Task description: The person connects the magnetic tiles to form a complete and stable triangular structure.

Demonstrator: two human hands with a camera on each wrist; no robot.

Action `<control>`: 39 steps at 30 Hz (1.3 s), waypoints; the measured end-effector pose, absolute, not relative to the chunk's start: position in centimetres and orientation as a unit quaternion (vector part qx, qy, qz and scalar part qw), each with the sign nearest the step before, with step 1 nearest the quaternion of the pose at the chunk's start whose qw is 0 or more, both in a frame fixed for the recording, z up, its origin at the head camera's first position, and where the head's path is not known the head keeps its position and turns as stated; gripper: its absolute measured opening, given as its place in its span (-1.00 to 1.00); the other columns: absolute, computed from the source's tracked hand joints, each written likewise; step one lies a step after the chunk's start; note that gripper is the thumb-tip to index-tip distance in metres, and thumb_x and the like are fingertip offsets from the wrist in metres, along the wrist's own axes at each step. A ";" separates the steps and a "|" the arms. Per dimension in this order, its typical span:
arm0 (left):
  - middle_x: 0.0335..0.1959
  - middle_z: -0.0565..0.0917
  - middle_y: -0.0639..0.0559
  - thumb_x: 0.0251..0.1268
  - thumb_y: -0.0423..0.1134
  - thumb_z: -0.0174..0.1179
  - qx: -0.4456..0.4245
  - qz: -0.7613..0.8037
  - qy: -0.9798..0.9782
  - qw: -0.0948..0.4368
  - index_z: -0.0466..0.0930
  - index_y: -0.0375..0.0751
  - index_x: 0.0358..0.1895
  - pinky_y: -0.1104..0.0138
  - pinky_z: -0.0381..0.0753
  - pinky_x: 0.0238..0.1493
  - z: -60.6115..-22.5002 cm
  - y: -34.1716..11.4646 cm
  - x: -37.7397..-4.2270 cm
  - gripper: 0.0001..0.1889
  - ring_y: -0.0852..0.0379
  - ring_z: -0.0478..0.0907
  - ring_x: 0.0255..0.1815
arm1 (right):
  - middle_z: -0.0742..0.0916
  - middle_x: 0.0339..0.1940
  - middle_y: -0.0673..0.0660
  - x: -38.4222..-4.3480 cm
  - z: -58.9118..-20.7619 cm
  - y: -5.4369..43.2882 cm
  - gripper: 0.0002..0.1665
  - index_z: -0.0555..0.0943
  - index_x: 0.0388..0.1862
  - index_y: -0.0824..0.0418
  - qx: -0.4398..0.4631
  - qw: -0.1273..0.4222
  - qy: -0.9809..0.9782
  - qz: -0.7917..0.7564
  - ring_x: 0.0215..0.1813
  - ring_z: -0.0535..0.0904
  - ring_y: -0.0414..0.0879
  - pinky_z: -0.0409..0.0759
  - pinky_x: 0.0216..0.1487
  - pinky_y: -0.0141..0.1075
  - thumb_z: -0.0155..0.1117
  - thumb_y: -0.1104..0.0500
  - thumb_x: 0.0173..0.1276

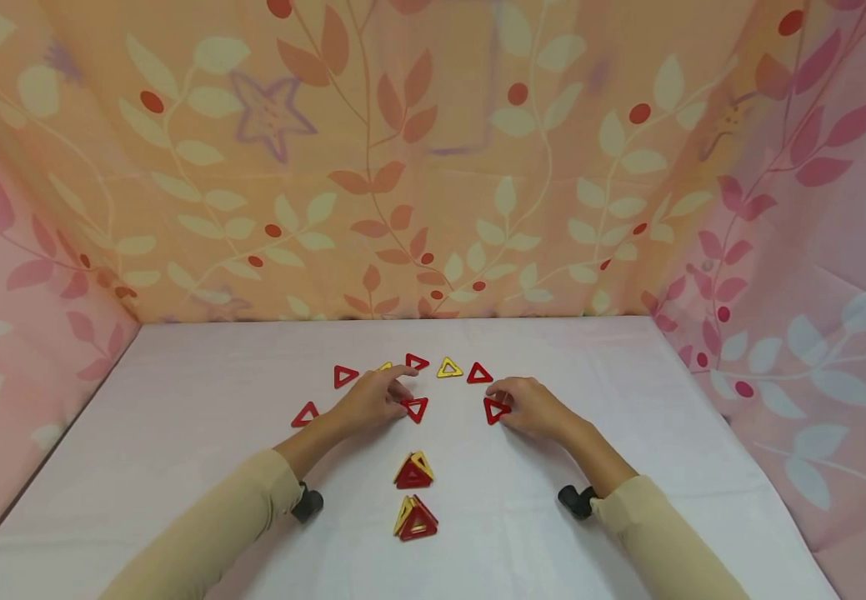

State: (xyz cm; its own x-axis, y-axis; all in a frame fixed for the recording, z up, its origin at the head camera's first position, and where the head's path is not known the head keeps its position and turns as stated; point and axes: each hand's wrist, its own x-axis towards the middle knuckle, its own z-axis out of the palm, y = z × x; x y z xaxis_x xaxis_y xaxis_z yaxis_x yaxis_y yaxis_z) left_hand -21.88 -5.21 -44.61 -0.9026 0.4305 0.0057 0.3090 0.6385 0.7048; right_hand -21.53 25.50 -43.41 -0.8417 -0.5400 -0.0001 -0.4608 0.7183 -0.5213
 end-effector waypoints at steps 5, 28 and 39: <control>-0.15 0.74 0.06 0.17 -0.41 0.41 0.208 0.377 0.899 0.078 0.45 -0.13 0.35 0.22 0.60 0.11 -44.6 -5.3 -21.9 -0.36 0.08 0.61 0.02 | 0.70 -0.18 0.03 -21.7 -43.4 24.4 -0.58 0.65 0.07 0.28 -0.271 0.081 0.925 -0.256 -0.13 0.56 -0.07 0.62 -0.05 -0.17 0.43 0.39 0.19; -0.28 0.72 0.13 0.16 -0.38 0.43 0.205 0.382 0.897 0.088 0.45 -0.13 0.34 0.35 0.65 -0.03 -44.8 -5.5 -21.7 -0.36 0.20 0.62 -0.18 | 0.73 -0.17 0.01 -22.0 -43.6 20.0 -0.60 0.68 0.04 0.24 -0.299 0.093 0.917 -0.246 -0.14 0.58 -0.12 0.62 -0.03 -0.23 0.47 0.32 0.20; -0.31 0.72 0.15 0.15 -0.38 0.44 0.212 0.383 0.893 0.098 0.46 -0.13 0.32 0.35 0.66 -0.07 -44.9 -5.5 -21.5 -0.37 0.22 0.62 -0.22 | 0.73 -0.12 0.05 -21.9 -43.4 18.4 -0.59 0.66 0.06 0.27 -0.321 0.093 0.910 -0.243 -0.12 0.58 -0.09 0.61 -0.01 -0.22 0.47 0.32 0.20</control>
State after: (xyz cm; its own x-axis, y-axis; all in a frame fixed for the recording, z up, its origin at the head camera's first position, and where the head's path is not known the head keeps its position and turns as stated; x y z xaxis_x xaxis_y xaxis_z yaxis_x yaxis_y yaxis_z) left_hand -21.52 -5.53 -44.88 -0.8905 0.4547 -0.0132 0.3037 0.6158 0.7270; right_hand -21.90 18.43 -43.42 -0.7763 -0.6302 -0.0121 -0.5401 0.6750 -0.5026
